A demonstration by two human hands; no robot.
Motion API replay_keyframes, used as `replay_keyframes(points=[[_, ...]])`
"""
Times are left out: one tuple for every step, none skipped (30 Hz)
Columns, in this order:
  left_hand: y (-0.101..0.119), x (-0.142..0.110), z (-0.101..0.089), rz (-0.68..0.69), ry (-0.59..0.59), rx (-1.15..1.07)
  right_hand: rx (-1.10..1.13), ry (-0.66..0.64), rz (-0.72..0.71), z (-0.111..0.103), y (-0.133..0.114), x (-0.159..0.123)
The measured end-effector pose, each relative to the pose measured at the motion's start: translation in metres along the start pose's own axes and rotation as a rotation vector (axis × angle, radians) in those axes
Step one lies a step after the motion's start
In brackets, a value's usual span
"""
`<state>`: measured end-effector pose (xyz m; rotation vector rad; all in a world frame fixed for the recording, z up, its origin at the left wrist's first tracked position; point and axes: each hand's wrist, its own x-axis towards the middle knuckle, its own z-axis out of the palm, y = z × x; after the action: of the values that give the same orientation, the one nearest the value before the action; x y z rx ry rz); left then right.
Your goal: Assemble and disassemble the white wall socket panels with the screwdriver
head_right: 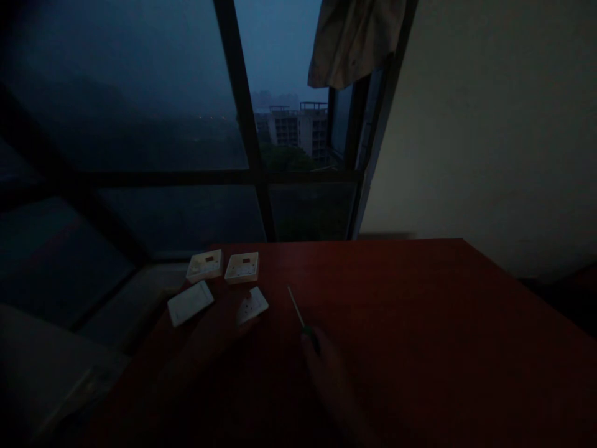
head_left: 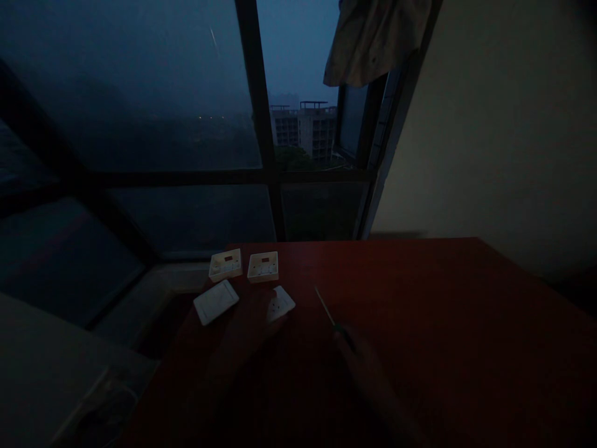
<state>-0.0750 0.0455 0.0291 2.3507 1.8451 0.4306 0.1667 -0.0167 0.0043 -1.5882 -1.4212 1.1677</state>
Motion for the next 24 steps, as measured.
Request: replay_keyframes(points=[[-0.004,0.002,-0.002,0.018,0.017,0.003,-0.005,0.021,-0.011,0.000,-0.002,0.000],[-0.007,0.004,-0.004,0.036,0.034,0.010,-0.021,0.036,-0.042,0.000,-0.005,0.001],[-0.010,0.005,-0.006,0.054,0.049,0.020,-0.047,0.047,-0.087,-0.001,-0.008,0.002],[-0.011,0.007,-0.009,0.066,0.061,0.031,-0.078,0.049,-0.136,-0.001,-0.012,0.004],[-0.012,0.008,-0.011,0.075,0.067,0.042,-0.108,0.047,-0.172,-0.001,-0.015,0.007],[-0.013,0.009,-0.013,0.084,0.069,0.054,-0.136,0.042,-0.183,-0.001,-0.019,0.011],[-0.014,0.010,-0.014,0.094,0.068,0.068,-0.156,0.029,-0.166,0.000,-0.022,0.015],[-0.015,0.011,-0.015,0.100,0.069,0.082,-0.170,0.020,-0.135,0.002,-0.024,0.021],[-0.015,0.012,-0.015,0.104,0.071,0.096,-0.181,0.001,-0.105,0.006,-0.026,0.028],[-0.016,0.012,-0.014,0.106,0.074,0.109,-0.194,-0.005,-0.083,0.010,-0.028,0.035],[-0.017,0.013,-0.013,0.105,0.080,0.119,-0.192,-0.011,-0.083,0.015,-0.030,0.043],[-0.018,0.014,-0.011,0.100,0.088,0.126,-0.183,-0.023,-0.089,0.021,-0.031,0.051],[-0.019,0.015,-0.010,0.096,0.093,0.131,-0.171,-0.029,-0.096,0.026,-0.033,0.059],[-0.020,0.015,-0.008,0.097,0.094,0.131,-0.153,-0.044,-0.107,0.032,-0.035,0.067],[-0.021,0.016,-0.007,0.102,0.092,0.127,-0.132,-0.060,-0.113,0.038,-0.037,0.074],[-0.022,0.016,-0.006,0.107,0.090,0.118,-0.108,-0.072,-0.117,0.043,-0.039,0.081],[-0.023,0.017,-0.005,0.113,0.089,0.106,-0.085,-0.072,-0.117,0.048,-0.042,0.088],[-0.025,0.017,-0.004,0.118,0.090,0.091,-0.058,-0.070,-0.122,0.052,-0.044,0.094],[-0.026,0.018,-0.004,0.123,0.095,0.077,-0.028,-0.070,-0.125,0.057,-0.046,0.099],[-0.027,0.018,-0.003,0.126,0.104,0.065,0.004,-0.077,-0.123,0.061,-0.047,0.104],[-0.028,0.018,-0.003,0.131,0.112,0.057,0.038,-0.090,-0.116,0.065,-0.048,0.108],[-0.028,0.018,-0.003,0.138,0.118,0.054,0.072,-0.105,-0.102,0.069,-0.048,0.111],[-0.028,0.018,-0.004,0.145,0.121,0.056,0.105,-0.120,-0.083,0.072,-0.047,0.112],[-0.028,0.018,-0.004,0.153,0.121,0.061,0.135,-0.129,-0.063,0.074,-0.046,0.113]])
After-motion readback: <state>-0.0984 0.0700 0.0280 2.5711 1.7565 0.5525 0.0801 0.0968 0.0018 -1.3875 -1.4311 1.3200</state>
